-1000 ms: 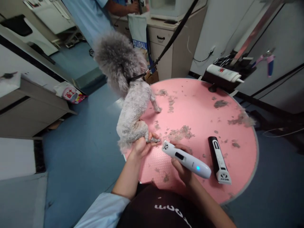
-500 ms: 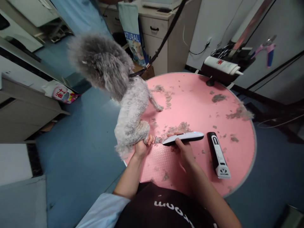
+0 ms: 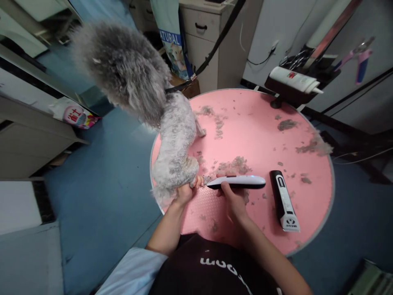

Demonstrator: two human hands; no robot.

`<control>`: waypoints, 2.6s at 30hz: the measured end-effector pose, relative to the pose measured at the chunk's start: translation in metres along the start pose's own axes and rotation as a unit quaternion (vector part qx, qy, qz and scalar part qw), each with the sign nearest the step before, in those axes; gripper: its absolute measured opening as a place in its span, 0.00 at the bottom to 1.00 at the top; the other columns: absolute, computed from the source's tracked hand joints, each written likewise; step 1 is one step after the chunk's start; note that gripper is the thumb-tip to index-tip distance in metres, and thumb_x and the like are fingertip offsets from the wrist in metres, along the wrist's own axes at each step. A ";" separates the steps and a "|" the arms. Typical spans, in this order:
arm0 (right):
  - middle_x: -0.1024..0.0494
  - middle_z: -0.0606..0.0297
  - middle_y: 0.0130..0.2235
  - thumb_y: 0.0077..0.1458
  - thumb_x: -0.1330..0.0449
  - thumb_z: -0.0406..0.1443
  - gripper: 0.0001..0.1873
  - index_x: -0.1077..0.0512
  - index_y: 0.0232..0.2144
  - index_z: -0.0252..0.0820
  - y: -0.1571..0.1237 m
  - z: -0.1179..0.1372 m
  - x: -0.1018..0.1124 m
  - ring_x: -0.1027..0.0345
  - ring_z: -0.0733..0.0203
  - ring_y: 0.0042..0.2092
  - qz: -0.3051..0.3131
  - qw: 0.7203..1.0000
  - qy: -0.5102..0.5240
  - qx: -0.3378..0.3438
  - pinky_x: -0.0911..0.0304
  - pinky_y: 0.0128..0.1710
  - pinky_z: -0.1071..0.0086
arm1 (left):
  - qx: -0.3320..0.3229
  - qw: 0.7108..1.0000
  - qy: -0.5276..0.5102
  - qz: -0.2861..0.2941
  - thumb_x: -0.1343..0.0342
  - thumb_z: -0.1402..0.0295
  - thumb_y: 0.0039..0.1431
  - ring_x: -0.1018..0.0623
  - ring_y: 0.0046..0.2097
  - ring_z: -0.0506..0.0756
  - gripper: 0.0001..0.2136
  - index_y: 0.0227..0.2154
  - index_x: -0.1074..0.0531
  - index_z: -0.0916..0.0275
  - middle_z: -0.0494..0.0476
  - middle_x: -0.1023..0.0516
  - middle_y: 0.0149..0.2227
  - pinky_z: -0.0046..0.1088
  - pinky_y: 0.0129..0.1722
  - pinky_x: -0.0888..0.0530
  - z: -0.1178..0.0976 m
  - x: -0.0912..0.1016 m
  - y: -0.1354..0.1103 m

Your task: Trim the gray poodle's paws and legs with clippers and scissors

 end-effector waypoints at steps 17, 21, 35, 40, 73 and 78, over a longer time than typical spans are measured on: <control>0.31 0.57 0.52 0.48 0.39 0.31 0.21 0.39 0.44 0.49 -0.008 0.002 0.002 0.35 0.50 0.54 0.091 0.956 -0.035 0.275 0.38 0.52 0.50 | 0.027 0.997 -0.027 -0.073 0.56 0.59 0.56 0.35 0.24 0.54 0.19 0.12 0.45 0.59 0.52 0.44 0.14 0.33 0.33 0.36 -0.002 -0.001 -0.002; 0.30 0.58 0.51 0.47 0.39 0.31 0.20 0.38 0.43 0.49 -0.003 0.003 0.002 0.35 0.50 0.54 0.101 0.958 -0.031 0.268 0.38 0.52 0.49 | 0.027 0.997 -0.038 -0.056 0.56 0.61 0.56 0.35 0.24 0.54 0.18 0.12 0.43 0.59 0.53 0.43 0.14 0.33 0.32 0.37 0.000 -0.001 -0.002; 0.30 0.58 0.53 0.50 0.38 0.34 0.16 0.37 0.42 0.48 0.001 0.014 0.013 0.36 0.49 0.56 0.152 0.962 0.044 0.223 0.42 0.55 0.48 | 0.079 0.986 -0.093 -0.116 0.57 0.66 0.57 0.38 0.21 0.51 0.21 0.09 0.46 0.61 0.53 0.45 0.12 0.30 0.29 0.39 -0.015 -0.009 -0.002; 0.30 0.58 0.52 0.50 0.38 0.35 0.16 0.36 0.41 0.49 0.000 0.019 0.012 0.36 0.48 0.56 0.173 0.953 0.010 0.250 0.41 0.54 0.46 | 0.087 0.985 -0.091 -0.118 0.59 0.64 0.58 0.38 0.21 0.52 0.22 0.09 0.46 0.61 0.53 0.46 0.12 0.31 0.30 0.39 -0.017 -0.009 -0.001; 0.32 0.69 0.18 0.47 0.39 0.43 0.12 0.31 0.25 0.40 0.025 0.019 -0.009 0.39 0.65 0.19 0.062 0.996 -0.051 -0.040 0.42 0.17 0.71 | 0.059 0.998 -0.019 0.018 0.52 0.55 0.54 0.40 0.20 0.53 0.21 0.10 0.43 0.59 0.52 0.45 0.12 0.34 0.26 0.41 0.002 0.011 -0.004; 0.23 0.61 0.38 0.40 0.34 0.38 0.18 0.33 0.36 0.44 0.005 0.016 -0.011 0.29 0.58 0.33 0.026 0.995 -0.062 0.080 0.32 0.31 0.66 | 0.018 0.999 0.011 0.027 0.52 0.56 0.53 0.39 0.21 0.53 0.19 0.12 0.40 0.59 0.52 0.43 0.13 0.34 0.28 0.41 0.001 0.010 -0.004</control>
Point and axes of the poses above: each hand's wrist, its own y-axis towards the middle knuckle, its own x-axis out of the back of the hand, z = x × y, the point moved 2 cm from there along y, towards the middle knuckle
